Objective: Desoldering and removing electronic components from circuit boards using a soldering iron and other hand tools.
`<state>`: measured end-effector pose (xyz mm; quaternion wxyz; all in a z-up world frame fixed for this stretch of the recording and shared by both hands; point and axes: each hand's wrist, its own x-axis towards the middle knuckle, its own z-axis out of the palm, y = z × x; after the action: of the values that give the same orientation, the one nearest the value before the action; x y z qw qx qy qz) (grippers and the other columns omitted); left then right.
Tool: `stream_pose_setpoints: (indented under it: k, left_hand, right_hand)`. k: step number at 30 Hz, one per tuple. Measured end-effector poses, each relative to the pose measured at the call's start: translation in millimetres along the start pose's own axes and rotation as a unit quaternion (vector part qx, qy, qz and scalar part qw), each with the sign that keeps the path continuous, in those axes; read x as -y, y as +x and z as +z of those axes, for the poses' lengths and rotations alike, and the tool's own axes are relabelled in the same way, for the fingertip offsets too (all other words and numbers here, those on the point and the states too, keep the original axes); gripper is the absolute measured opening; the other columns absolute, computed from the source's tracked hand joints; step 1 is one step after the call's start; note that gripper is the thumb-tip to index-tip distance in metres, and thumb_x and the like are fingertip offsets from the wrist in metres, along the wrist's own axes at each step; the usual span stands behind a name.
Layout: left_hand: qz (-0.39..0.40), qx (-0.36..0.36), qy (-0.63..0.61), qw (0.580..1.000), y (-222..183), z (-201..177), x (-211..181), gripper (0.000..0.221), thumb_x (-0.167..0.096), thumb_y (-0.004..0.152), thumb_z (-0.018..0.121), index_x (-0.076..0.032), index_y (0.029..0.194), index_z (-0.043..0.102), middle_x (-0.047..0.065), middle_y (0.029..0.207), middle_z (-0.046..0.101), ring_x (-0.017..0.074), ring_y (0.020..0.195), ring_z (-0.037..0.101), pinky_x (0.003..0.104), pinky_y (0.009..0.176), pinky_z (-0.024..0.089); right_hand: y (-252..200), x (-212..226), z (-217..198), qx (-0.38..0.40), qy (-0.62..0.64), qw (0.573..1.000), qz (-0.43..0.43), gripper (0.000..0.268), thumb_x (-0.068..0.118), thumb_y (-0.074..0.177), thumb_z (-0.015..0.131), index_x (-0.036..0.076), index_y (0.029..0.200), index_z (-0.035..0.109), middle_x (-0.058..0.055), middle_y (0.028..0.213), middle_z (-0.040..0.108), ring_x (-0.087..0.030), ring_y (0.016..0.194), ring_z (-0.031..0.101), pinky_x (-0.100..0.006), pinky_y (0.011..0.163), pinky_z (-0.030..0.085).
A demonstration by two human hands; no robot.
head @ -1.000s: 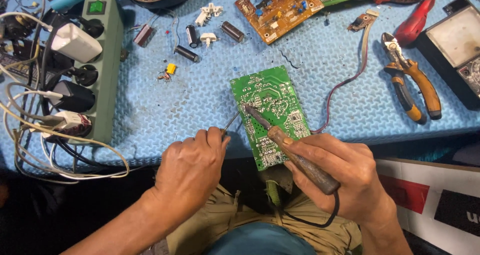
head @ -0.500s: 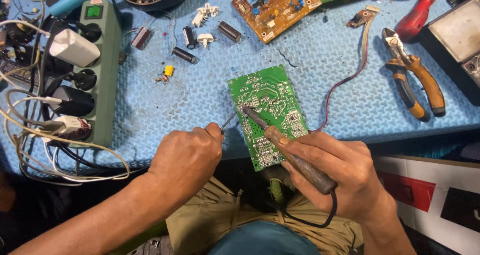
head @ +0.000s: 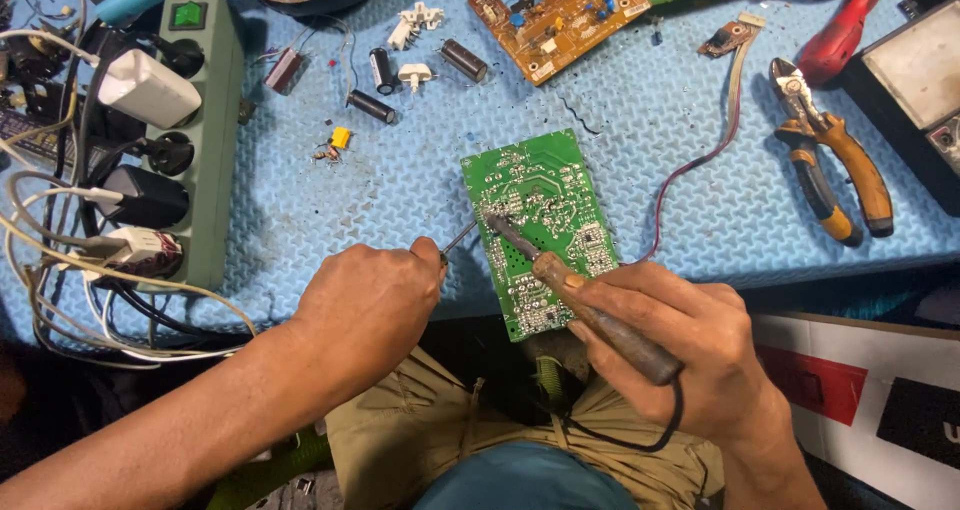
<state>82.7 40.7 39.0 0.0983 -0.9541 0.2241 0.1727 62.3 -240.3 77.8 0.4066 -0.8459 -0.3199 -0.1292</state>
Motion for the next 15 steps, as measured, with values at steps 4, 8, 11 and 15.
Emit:
stream_pose_setpoints:
  k: [4,8,11,15]
  left_hand:
    - [-0.005,0.005,-0.01,1.0,3.1,3.4,0.5,0.02,0.008,0.078,0.054,-0.008,0.089,0.051,0.007,0.056,0.063,0.035,0.048,0.064,0.048,0.042,0.051]
    - [0.001,0.001,-0.01,1.0,1.5,5.1,-0.9,0.019,0.009,0.082,0.053,-0.007,0.092,0.052,0.005,0.054,0.06,0.0314,0.044,0.061,0.047,0.039,0.049]
    - [0.003,-0.018,-0.01,1.0,3.0,10.2,-0.2,0.018,0.007,0.082,0.055,-0.008,0.092,0.051,0.005,0.054,0.061,0.0308,0.044,0.062,0.046,0.038,0.049]
    - [0.005,-0.047,-0.009,0.999,3.4,20.5,-0.9,0.018,0.007,0.082,0.056,-0.009,0.09,0.051,0.002,0.051,0.058,0.026,0.039,0.058,0.043,0.037,0.048]
  right_hand:
    - [-19.9,-12.4,9.6,-0.082,0.04,0.996,0.013,0.028,0.002,0.084,0.078,-0.004,0.109,0.068,-0.022,0.101,0.072,-0.029,0.087,0.075,-0.035,0.083,0.063]
    - [-35.2,-12.4,16.9,-0.108,0.013,0.994,0.014,0.032,0.003,0.084,0.079,-0.004,0.113,0.066,-0.023,0.105,0.073,-0.031,0.09,0.075,-0.036,0.082,0.065]
    - [-48.5,-16.4,22.7,-0.131,0.043,0.99,0.011,0.032,0.002,0.088,0.076,0.0,0.117,0.062,-0.027,0.114,0.07,-0.035,0.098,0.082,-0.036,0.09,0.069]
    - [-70.3,-29.7,29.6,-0.165,-0.074,0.983,0.009,0.044,0.012,0.082,0.089,0.004,0.12,0.067,-0.026,0.116,0.071,-0.033,0.102,0.077,-0.038,0.091,0.066]
